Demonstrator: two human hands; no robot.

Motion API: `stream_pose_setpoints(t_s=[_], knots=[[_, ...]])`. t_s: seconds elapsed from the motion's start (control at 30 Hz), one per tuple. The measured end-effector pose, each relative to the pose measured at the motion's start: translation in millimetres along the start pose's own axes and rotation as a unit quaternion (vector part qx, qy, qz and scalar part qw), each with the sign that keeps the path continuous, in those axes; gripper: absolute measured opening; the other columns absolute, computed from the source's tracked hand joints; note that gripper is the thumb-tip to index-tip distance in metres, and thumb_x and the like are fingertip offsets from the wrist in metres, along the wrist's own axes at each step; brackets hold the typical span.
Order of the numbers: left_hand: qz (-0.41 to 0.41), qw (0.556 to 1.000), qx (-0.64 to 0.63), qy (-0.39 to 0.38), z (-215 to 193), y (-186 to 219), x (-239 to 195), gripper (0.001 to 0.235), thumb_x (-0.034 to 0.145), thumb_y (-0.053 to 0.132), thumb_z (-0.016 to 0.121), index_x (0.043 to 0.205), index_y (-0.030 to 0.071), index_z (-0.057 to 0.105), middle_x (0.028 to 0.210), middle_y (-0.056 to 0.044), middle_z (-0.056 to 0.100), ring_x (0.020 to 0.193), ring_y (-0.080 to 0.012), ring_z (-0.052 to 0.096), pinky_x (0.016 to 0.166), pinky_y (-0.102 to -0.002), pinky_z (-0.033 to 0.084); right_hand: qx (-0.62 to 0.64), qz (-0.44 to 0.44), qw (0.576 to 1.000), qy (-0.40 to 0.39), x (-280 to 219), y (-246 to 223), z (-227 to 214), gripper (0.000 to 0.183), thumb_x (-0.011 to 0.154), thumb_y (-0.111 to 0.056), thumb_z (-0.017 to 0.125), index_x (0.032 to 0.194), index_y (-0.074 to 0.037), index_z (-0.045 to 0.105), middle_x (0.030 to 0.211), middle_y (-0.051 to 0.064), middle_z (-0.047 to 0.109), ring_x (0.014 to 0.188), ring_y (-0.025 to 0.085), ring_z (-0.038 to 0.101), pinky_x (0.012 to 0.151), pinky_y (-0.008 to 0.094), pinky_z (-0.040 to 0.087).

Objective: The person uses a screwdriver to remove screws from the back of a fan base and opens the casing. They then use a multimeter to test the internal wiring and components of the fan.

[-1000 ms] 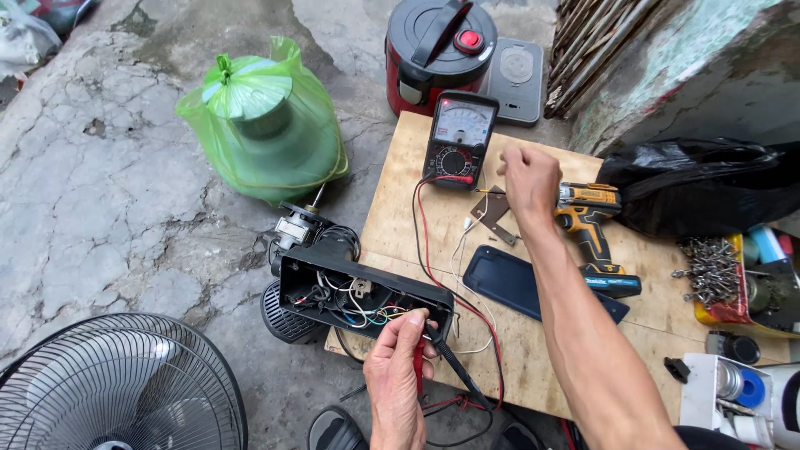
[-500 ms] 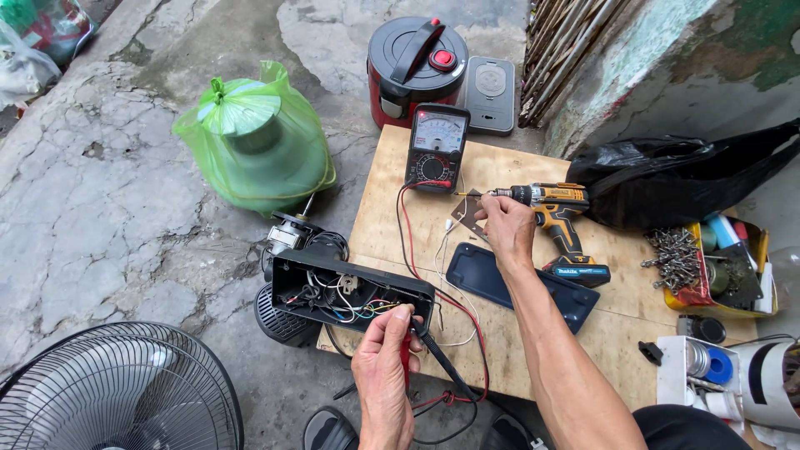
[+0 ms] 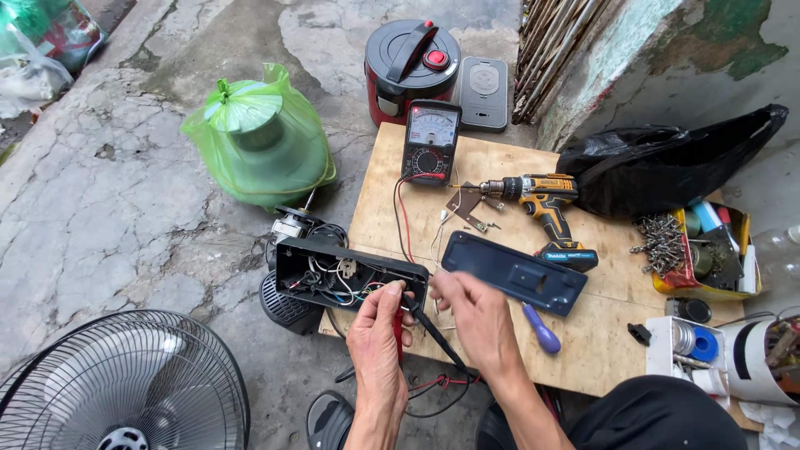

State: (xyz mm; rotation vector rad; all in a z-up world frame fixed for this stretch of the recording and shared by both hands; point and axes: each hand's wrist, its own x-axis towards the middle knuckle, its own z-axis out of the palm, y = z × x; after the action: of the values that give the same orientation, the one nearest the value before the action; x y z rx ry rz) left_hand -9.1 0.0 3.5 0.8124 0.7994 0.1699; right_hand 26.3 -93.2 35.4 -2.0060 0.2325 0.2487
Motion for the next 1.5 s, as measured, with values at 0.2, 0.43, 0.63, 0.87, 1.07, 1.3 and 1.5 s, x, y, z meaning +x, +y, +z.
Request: stream_pose_setpoints(t_s=[0.2, 0.43, 0.63, 0.87, 1.07, 1.3, 1.5], knots=[[0.002, 1.000, 0.017, 0.002, -1.4, -1.5, -15.8, 0.017, 0.077, 0.016, 0.061, 0.083, 0.000, 0.065, 0.071, -0.011, 0.061, 0.047, -0.0098, 0.043, 0.035, -0.018, 0.026, -0.002, -0.016, 0.999, 0.049, 31.0, 4.2, -12.1, 0.034, 0.080, -0.035, 0.048, 0.079, -0.008, 0.069, 0.073, 0.002, 0.067, 0.070, 0.010, 0.057, 0.067, 0.025, 0.043], [0.004, 1.000, 0.004, 0.014, -3.4, -0.2, -14.1, 0.017, 0.077, 0.012, 0.060, 0.083, -0.003, 0.065, 0.069, -0.012, 0.059, 0.049, -0.0113, 0.043, 0.036, -0.020, 0.027, -0.113, -0.262, 0.938, 0.198, 178.2, 52.3, 11.5, 0.014, 0.079, -0.015, 0.055, 0.089, -0.006, 0.060, 0.083, 0.008, 0.058, 0.071, 0.018, 0.056, 0.063, 0.031, 0.043], [-0.037, 0.996, 0.005, 0.075, 1.6, 3.2, 5.8, 0.018, 0.076, 0.010, 0.061, 0.084, -0.005, 0.065, 0.069, -0.015, 0.060, 0.048, -0.0144, 0.042, 0.034, -0.022, 0.027, -0.182, -0.290, 0.911, 0.229, 257.0, 69.0, 38.7, 0.019, 0.077, -0.011, 0.063, 0.091, -0.006, 0.051, 0.084, 0.009, 0.054, 0.069, 0.019, 0.056, 0.060, 0.033, 0.047], [-0.040, 0.996, -0.001, 0.075, -9.4, -13.3, 29.1, 0.020, 0.074, 0.010, 0.061, 0.083, -0.008, 0.066, 0.070, -0.019, 0.062, 0.044, -0.0172, 0.044, 0.028, -0.022, 0.027, -0.185, -0.267, 0.909, 0.261, 286.4, 82.3, 55.8, 0.019, 0.076, -0.014, 0.062, 0.089, -0.007, 0.051, 0.084, 0.007, 0.055, 0.064, 0.018, 0.055, 0.056, 0.036, 0.044], [-0.056, 0.995, -0.007, 0.081, -15.0, -23.4, 40.9, 0.020, 0.074, 0.008, 0.061, 0.083, -0.010, 0.066, 0.070, -0.022, 0.063, 0.042, -0.0184, 0.044, 0.027, -0.024, 0.026, -0.197, -0.275, 0.898, 0.280, 295.2, 87.9, 60.2, 0.016, 0.077, -0.010, 0.060, 0.091, -0.008, 0.051, 0.084, 0.007, 0.054, 0.065, 0.018, 0.056, 0.056, 0.035, 0.046], [-0.047, 0.996, -0.010, 0.074, -16.0, -29.2, 47.1, 0.021, 0.074, 0.008, 0.060, 0.082, -0.011, 0.065, 0.068, -0.022, 0.063, 0.041, -0.0174, 0.043, 0.026, -0.023, 0.027, -0.219, -0.287, 0.886, 0.289, 296.4, 88.3, 60.7, 0.012, 0.079, -0.011, 0.060, 0.083, -0.009, 0.049, 0.082, 0.007, 0.050, 0.063, 0.023, 0.054, 0.053, 0.038, 0.043], [-0.060, 0.995, -0.002, 0.079, -14.0, -28.1, 47.8, 0.021, 0.074, 0.008, 0.062, 0.082, -0.010, 0.066, 0.064, -0.022, 0.062, 0.040, -0.0166, 0.043, 0.026, -0.022, 0.027, -0.207, -0.296, 0.882, 0.303, 299.1, 90.5, 63.2, 0.013, 0.078, -0.011, 0.061, 0.079, -0.009, 0.048, 0.080, 0.007, 0.048, 0.063, 0.025, 0.051, 0.054, 0.038, 0.041]])
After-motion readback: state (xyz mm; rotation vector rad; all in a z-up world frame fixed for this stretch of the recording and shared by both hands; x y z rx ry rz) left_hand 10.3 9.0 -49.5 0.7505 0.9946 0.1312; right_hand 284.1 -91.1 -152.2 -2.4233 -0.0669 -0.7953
